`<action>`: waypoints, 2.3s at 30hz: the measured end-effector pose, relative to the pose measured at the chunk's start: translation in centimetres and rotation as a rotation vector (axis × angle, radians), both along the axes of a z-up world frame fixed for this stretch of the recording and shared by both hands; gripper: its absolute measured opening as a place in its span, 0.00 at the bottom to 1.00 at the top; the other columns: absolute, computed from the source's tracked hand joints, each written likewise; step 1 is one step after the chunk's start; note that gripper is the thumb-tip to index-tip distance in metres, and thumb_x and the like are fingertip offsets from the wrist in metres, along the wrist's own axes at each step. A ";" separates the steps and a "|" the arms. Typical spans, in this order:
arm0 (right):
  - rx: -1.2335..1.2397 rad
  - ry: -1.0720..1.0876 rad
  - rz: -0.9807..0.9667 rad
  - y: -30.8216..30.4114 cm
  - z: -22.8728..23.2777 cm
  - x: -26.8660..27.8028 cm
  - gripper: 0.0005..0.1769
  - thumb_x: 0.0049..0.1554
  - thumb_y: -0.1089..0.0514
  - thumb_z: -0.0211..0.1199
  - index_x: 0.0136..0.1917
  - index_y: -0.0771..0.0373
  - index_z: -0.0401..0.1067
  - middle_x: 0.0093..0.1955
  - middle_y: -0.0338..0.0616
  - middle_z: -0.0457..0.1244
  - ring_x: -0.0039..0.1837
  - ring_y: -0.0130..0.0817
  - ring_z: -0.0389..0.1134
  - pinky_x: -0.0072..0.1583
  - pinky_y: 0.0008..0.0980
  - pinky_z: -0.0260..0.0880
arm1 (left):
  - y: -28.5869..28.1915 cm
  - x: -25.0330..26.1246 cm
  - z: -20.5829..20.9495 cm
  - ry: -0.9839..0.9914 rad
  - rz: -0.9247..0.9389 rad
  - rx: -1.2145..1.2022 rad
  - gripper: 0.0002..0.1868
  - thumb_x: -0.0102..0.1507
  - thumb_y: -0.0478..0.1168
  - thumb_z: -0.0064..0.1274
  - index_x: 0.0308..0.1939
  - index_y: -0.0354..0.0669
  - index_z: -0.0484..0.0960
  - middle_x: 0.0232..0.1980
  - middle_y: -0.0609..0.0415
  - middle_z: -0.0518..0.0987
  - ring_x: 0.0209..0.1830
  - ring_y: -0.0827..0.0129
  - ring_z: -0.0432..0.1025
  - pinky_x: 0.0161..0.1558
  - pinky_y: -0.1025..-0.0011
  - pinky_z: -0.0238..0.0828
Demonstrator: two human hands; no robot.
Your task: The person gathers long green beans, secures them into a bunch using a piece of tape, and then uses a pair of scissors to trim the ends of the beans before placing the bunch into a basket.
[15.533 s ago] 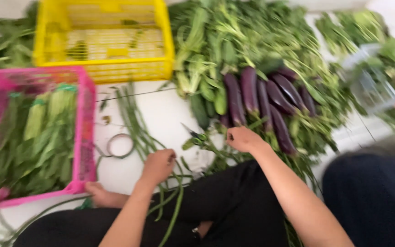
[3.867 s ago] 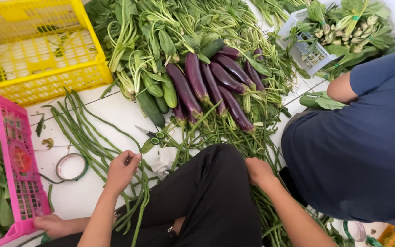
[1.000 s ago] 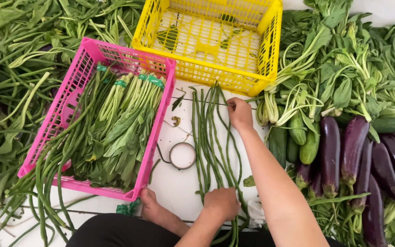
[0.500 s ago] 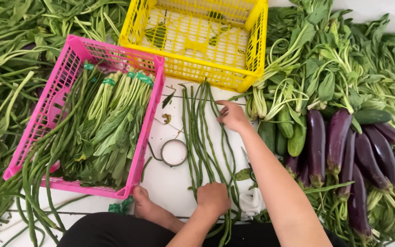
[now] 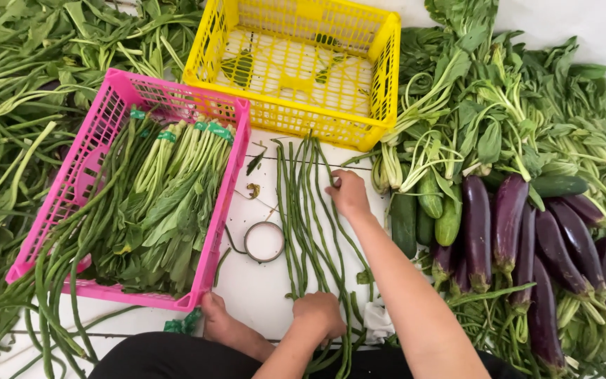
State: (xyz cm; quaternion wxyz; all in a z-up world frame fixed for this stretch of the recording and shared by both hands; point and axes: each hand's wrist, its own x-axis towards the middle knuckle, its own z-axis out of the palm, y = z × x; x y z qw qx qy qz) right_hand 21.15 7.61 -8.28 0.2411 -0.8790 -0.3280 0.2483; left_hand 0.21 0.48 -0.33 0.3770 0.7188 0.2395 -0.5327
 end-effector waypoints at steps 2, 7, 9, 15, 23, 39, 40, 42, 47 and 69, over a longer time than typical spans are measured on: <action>0.031 0.072 -0.104 0.5 0.3 -1.0 0.21 0.58 0.57 0.69 0.64 0.61 0.73 0.50 0.47 0.68 0.52 0.43 0.70 0.56 0.41 0.71 | 0.0 -0.2 0.3 -0.079 0.065 0.015 0.13 0.66 0.40 0.47 0.27 0.46 0.78 0.19 0.59 0.76 0.20 0.72 0.70 0.34 0.71 0.75; 0.084 0.108 -0.114 0.5 -1.0 -1.3 0.14 0.57 0.58 0.70 0.56 0.58 0.74 0.44 0.43 0.68 0.48 0.40 0.71 0.54 0.41 0.73 | 0.0 0.1 0.3 -0.061 0.132 0.061 0.12 0.68 0.43 0.44 0.29 0.49 0.75 0.25 0.59 0.74 0.25 0.69 0.69 0.33 0.70 0.70; 0.108 0.103 -0.074 0.5 -1.1 -1.4 0.11 0.57 0.57 0.71 0.53 0.58 0.76 0.44 0.43 0.69 0.48 0.38 0.71 0.56 0.39 0.74 | 0.0 0.0 0.4 -0.049 0.173 0.110 0.11 0.68 0.44 0.40 0.33 0.51 0.75 0.32 0.60 0.73 0.30 0.66 0.68 0.33 0.69 0.65; 0.081 0.167 -0.133 0.6 1.5 -2.8 0.17 0.60 0.43 0.64 0.54 0.56 0.71 0.40 0.40 0.64 0.43 0.37 0.65 0.49 0.42 0.67 | -0.1 0.2 0.8 -0.138 0.270 0.197 0.17 0.69 0.49 0.41 0.51 0.46 0.81 0.52 0.52 0.81 0.52 0.55 0.76 0.50 0.61 0.73; -0.075 0.184 -0.054 1.2 4.2 -4.0 0.42 0.49 0.37 0.73 0.66 0.59 0.60 0.66 0.48 0.59 0.63 0.44 0.63 0.60 0.42 0.66 | -0.6 0.0 -0.6 -0.193 0.284 0.216 0.18 0.70 0.52 0.40 0.44 0.46 0.81 0.44 0.53 0.81 0.44 0.56 0.76 0.43 0.60 0.73; -0.136 0.172 -0.113 2.7 3.9 -4.2 0.44 0.47 0.41 0.78 0.66 0.58 0.57 0.68 0.48 0.57 0.66 0.46 0.62 0.63 0.45 0.66 | -0.5 -0.6 -0.6 -0.243 0.313 0.160 0.18 0.70 0.53 0.40 0.39 0.45 0.79 0.41 0.52 0.79 0.41 0.55 0.75 0.40 0.59 0.73; -0.146 0.173 -0.111 2.7 4.0 -4.2 0.44 0.47 0.41 0.78 0.66 0.58 0.57 0.68 0.48 0.57 0.66 0.46 0.62 0.63 0.44 0.67 | -0.7 -0.6 -0.9 -0.244 0.313 0.162 0.19 0.71 0.54 0.41 0.38 0.46 0.78 0.39 0.54 0.79 0.39 0.57 0.75 0.38 0.60 0.72; -0.158 0.175 -0.106 2.8 3.9 -4.3 0.44 0.47 0.41 0.77 0.66 0.58 0.57 0.67 0.48 0.57 0.65 0.45 0.62 0.63 0.43 0.67 | -0.8 -0.8 -1.0 -0.244 0.317 0.165 0.20 0.71 0.55 0.42 0.36 0.46 0.77 0.38 0.55 0.79 0.37 0.58 0.75 0.36 0.62 0.71; -0.197 0.170 -0.096 3.2 3.7 -4.0 0.46 0.46 0.40 0.76 0.67 0.57 0.56 0.69 0.47 0.56 0.67 0.47 0.61 0.64 0.46 0.66 | -0.7 -0.7 -0.9 -0.249 0.304 0.175 0.21 0.70 0.56 0.42 0.48 0.45 0.79 0.49 0.52 0.80 0.50 0.53 0.76 0.46 0.57 0.74; 0.018 0.260 -0.061 -4.0 4.3 -2.8 0.36 0.57 0.47 0.68 0.73 0.59 0.59 0.61 0.55 0.63 0.65 0.48 0.68 0.65 0.43 0.69 | 1.2 -1.1 -1.6 -0.507 0.402 0.187 0.25 0.64 0.53 0.51 0.44 0.31 0.87 0.43 0.35 0.84 0.51 0.40 0.80 0.48 0.47 0.77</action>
